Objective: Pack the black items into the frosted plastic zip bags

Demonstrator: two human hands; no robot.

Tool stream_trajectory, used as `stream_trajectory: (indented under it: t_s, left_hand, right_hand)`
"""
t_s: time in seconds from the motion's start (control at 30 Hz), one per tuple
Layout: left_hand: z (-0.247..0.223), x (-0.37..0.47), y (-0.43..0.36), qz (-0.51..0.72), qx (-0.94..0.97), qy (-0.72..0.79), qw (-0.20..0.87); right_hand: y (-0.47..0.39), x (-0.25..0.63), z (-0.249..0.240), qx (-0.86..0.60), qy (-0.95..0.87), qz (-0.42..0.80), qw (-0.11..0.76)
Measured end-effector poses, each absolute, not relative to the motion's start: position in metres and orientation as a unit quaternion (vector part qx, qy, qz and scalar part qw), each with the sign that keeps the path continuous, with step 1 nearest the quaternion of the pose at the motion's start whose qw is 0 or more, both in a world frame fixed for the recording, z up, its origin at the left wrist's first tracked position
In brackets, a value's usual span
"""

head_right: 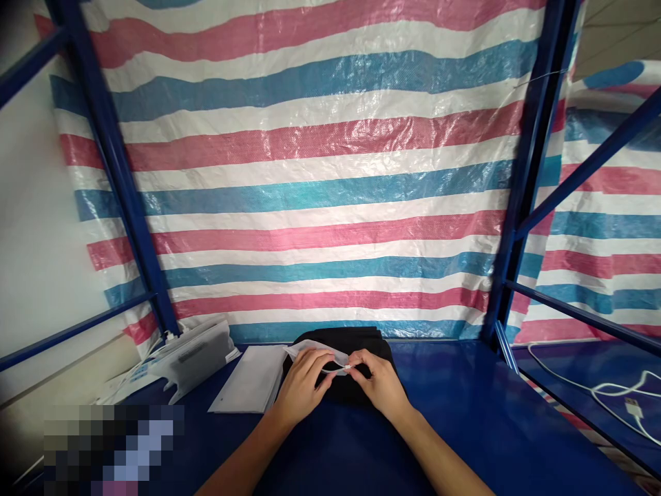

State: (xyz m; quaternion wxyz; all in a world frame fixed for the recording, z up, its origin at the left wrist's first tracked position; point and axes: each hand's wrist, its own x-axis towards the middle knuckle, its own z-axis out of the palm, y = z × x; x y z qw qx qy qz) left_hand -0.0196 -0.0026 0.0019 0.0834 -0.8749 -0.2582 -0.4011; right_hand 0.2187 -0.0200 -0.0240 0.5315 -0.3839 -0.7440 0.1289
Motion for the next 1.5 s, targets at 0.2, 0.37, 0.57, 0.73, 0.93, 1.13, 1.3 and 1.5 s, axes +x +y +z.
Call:
stream_trajectory:
  t_s: [0.2, 0.37, 0.57, 0.73, 0.93, 1.13, 1.3, 1.5]
  left_hand:
    - [0.002, -0.022, -0.002, -0.390, -0.875, -0.275, 0.088]
    - [0.001, -0.022, -0.002, -0.405, -0.864, -0.290, 0.075]
    - [0.002, -0.016, -0.009, -0.412, -0.870, -0.264, 0.057]
    - [0.001, -0.012, -0.012, -0.417, -0.874, -0.249, 0.033]
    - [0.013, -0.020, -0.006, -0.418, -0.870, -0.251, 0.064]
    - [0.019, -0.054, 0.018, -0.448, -0.829, -0.323, 0.084]
    - [0.012, -0.058, 0.021, -0.441, -0.831, -0.337, 0.011]
    - [0.017, -0.052, 0.013, -0.441, -0.822, -0.361, -0.021]
  right_hand:
    - [-0.026, 0.212, -0.022, -0.377, -0.743, 0.179, 0.523]
    - [-0.026, 0.214, -0.016, -0.390, -0.714, 0.193, 0.547]
    - [-0.029, 0.214, -0.014, -0.365, -0.756, 0.133, 0.527]
    - [-0.035, 0.210, -0.010, -0.362, -0.766, 0.134, 0.514]
    - [-0.033, 0.215, -0.001, -0.383, -0.748, 0.097, 0.533]
    - [-0.010, 0.248, -0.007, -0.475, -0.642, 0.108, 0.592]
    - [0.004, 0.256, -0.021, -0.472, -0.579, 0.160, 0.645]
    - [0.007, 0.246, -0.034, -0.402, -0.567, 0.250, 0.674]
